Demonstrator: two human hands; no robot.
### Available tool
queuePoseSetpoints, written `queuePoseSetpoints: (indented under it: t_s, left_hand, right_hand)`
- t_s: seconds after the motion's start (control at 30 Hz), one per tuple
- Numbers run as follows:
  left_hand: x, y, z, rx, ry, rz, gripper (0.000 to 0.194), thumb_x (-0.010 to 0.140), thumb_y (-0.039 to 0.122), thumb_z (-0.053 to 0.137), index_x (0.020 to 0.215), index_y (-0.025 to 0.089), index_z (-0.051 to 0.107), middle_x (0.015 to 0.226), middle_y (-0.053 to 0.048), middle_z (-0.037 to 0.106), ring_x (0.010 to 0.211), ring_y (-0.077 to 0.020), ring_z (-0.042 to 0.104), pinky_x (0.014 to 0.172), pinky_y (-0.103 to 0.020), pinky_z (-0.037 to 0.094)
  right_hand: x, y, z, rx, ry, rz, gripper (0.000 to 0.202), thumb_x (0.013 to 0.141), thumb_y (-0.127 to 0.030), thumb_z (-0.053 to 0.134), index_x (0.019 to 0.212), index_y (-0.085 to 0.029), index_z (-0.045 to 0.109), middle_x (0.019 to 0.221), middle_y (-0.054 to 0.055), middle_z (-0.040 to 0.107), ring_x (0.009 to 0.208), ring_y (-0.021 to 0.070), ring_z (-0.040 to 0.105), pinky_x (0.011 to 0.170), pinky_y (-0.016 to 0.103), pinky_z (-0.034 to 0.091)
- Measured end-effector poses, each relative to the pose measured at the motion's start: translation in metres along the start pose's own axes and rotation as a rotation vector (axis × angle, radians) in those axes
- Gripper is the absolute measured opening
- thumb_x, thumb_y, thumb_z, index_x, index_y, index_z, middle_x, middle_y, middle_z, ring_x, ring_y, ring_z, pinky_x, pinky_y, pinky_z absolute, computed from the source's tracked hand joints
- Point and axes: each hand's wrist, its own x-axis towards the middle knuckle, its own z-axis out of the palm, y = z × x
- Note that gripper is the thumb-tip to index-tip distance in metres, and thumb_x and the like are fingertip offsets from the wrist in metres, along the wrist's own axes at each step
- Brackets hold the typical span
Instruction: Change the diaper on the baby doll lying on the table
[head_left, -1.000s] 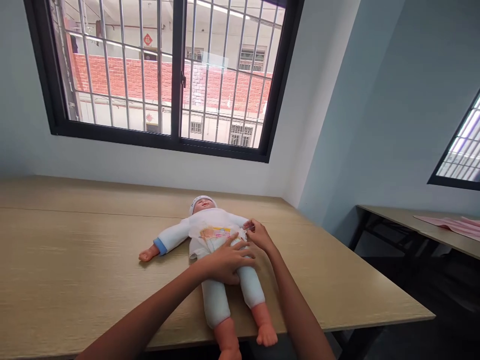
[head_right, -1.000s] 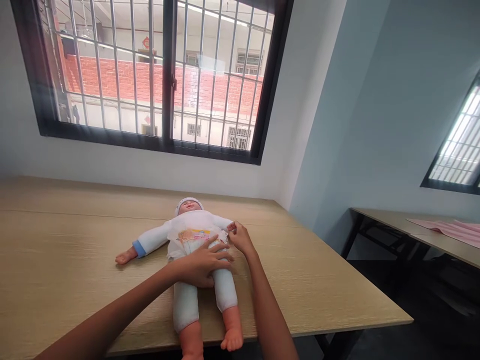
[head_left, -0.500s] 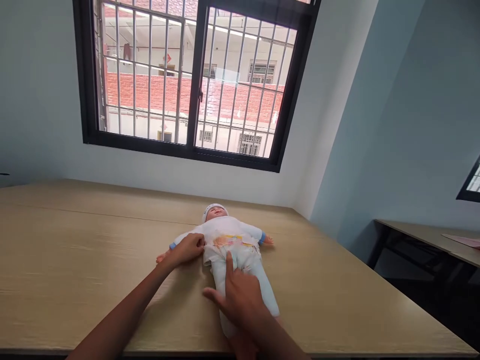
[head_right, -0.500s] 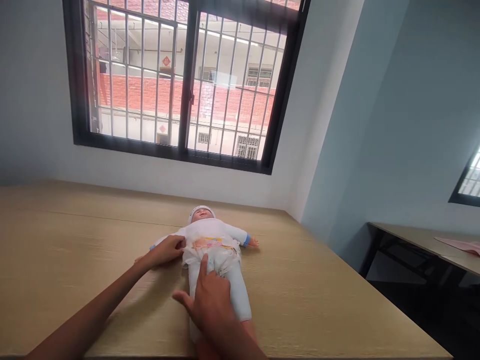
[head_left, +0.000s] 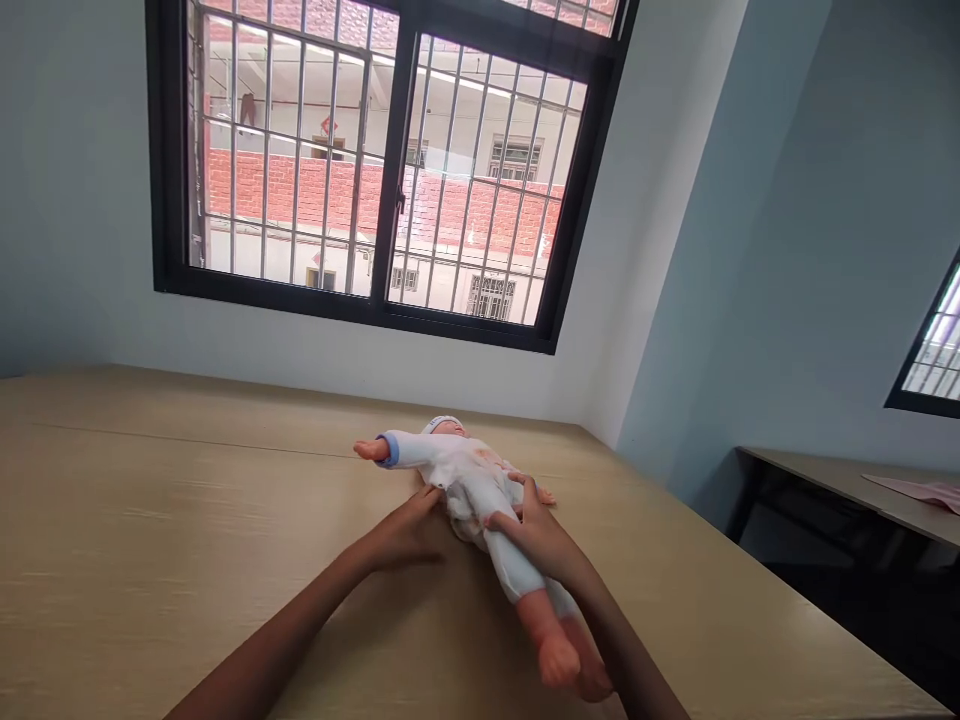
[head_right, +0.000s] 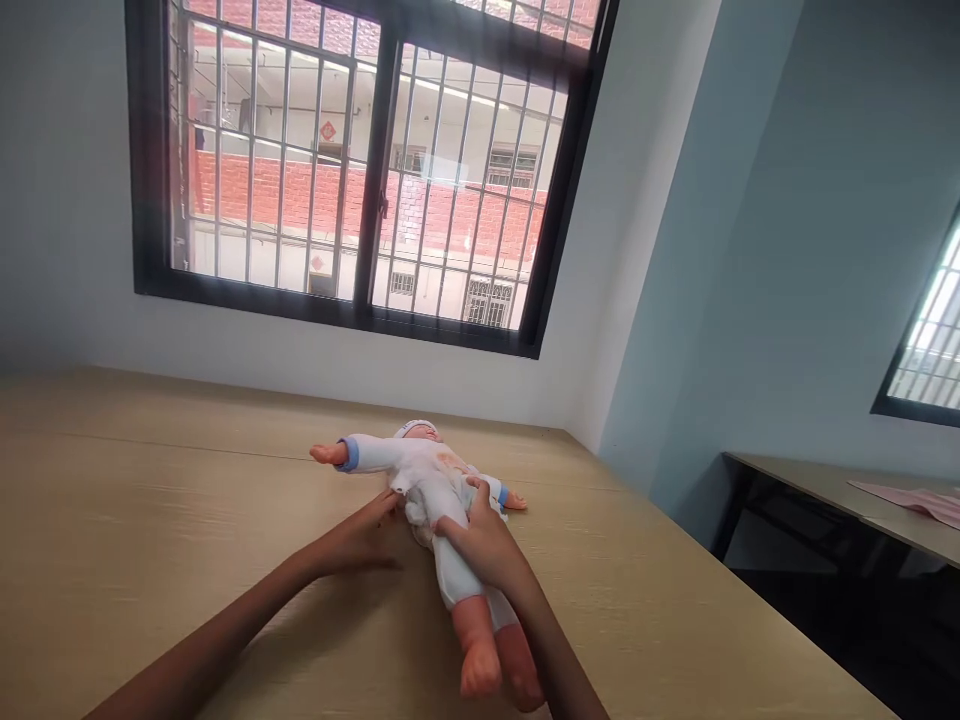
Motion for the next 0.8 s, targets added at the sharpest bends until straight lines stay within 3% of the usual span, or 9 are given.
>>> queuePoseSetpoints:
  t_s: [0.07, 0.13, 0.27, 0.37, 0.5, 0.67, 0.8]
  left_hand:
    - [0.005, -0.005, 0.014, -0.004, 0.134, -0.02, 0.083, 0.053, 0.032, 0.077, 0.13, 0.029, 0.046, 0.135, -0.01, 0.049, 0.124, -0.0373, 0.042, 0.095, -0.038, 0.039]
    - [0.011, -0.011, 0.025, -0.02, 0.214, -0.075, 0.082, 0.054, 0.037, 0.079, 0.129, 0.028, 0.045, 0.133, -0.013, 0.05, 0.125, -0.0388, 0.04, 0.098, -0.04, 0.038]
    - [0.019, -0.023, 0.039, -0.194, 0.287, -0.11, 0.065, 0.063, 0.036, 0.072, 0.122, 0.027, 0.046, 0.126, -0.012, 0.055, 0.116, -0.0344, 0.049, 0.095, -0.041, 0.041]
    - [0.02, -0.031, 0.04, -0.317, 0.228, -0.123, 0.041, 0.069, 0.036, 0.064, 0.106, 0.021, 0.057, 0.107, -0.01, 0.066, 0.098, -0.0316, 0.059, 0.083, -0.041, 0.046]
    - [0.017, -0.028, 0.026, -0.471, 0.119, -0.141, 0.022, 0.065, 0.027, 0.067, 0.086, 0.019, 0.066, 0.094, -0.005, 0.071, 0.097, -0.0286, 0.061, 0.085, -0.035, 0.046]
    - [0.009, -0.002, -0.005, -0.707, -0.096, -0.157, 0.034, 0.071, 0.024, 0.067, 0.105, 0.023, 0.064, 0.106, -0.003, 0.068, 0.111, -0.026, 0.058, 0.095, -0.036, 0.044]
    - [0.006, 0.0, -0.016, -0.756, -0.056, -0.157, 0.044, 0.071, 0.025, 0.069, 0.113, 0.025, 0.057, 0.105, -0.003, 0.066, 0.108, -0.0253, 0.059, 0.092, -0.037, 0.047]
  right_hand:
    - [0.002, -0.001, -0.004, 0.117, -0.052, 0.066, 0.076, 0.076, -0.039, 0.056, 0.142, -0.015, 0.028, 0.096, 0.009, 0.068, 0.086, 0.0251, 0.066, 0.073, 0.032, 0.049]
    - [0.003, -0.004, -0.007, 0.176, -0.065, 0.103, 0.076, 0.075, -0.039, 0.058, 0.141, -0.016, 0.029, 0.095, 0.008, 0.067, 0.085, 0.0246, 0.066, 0.072, 0.031, 0.049]
    - [0.004, -0.01, -0.011, 0.231, -0.048, 0.153, 0.071, 0.075, -0.038, 0.059, 0.139, -0.018, 0.033, 0.086, 0.007, 0.066, 0.081, 0.0246, 0.066, 0.07, 0.032, 0.049]
    - [0.004, -0.013, -0.013, 0.279, -0.071, 0.189, 0.073, 0.074, -0.037, 0.061, 0.139, -0.018, 0.032, 0.085, 0.007, 0.065, 0.078, 0.0241, 0.065, 0.068, 0.031, 0.048]
    - [0.002, -0.011, -0.015, 0.317, -0.091, 0.203, 0.074, 0.074, -0.038, 0.062, 0.139, -0.019, 0.032, 0.088, 0.006, 0.064, 0.078, 0.0226, 0.065, 0.068, 0.03, 0.048]
    - [-0.001, -0.004, -0.021, 0.349, -0.093, 0.217, 0.074, 0.071, -0.037, 0.065, 0.137, -0.019, 0.036, 0.091, 0.007, 0.066, 0.085, 0.0241, 0.066, 0.074, 0.032, 0.049]
    - [-0.004, -0.001, -0.022, 0.366, -0.122, 0.217, 0.074, 0.072, -0.034, 0.065, 0.138, -0.019, 0.034, 0.088, 0.006, 0.066, 0.082, 0.0239, 0.066, 0.073, 0.032, 0.05]
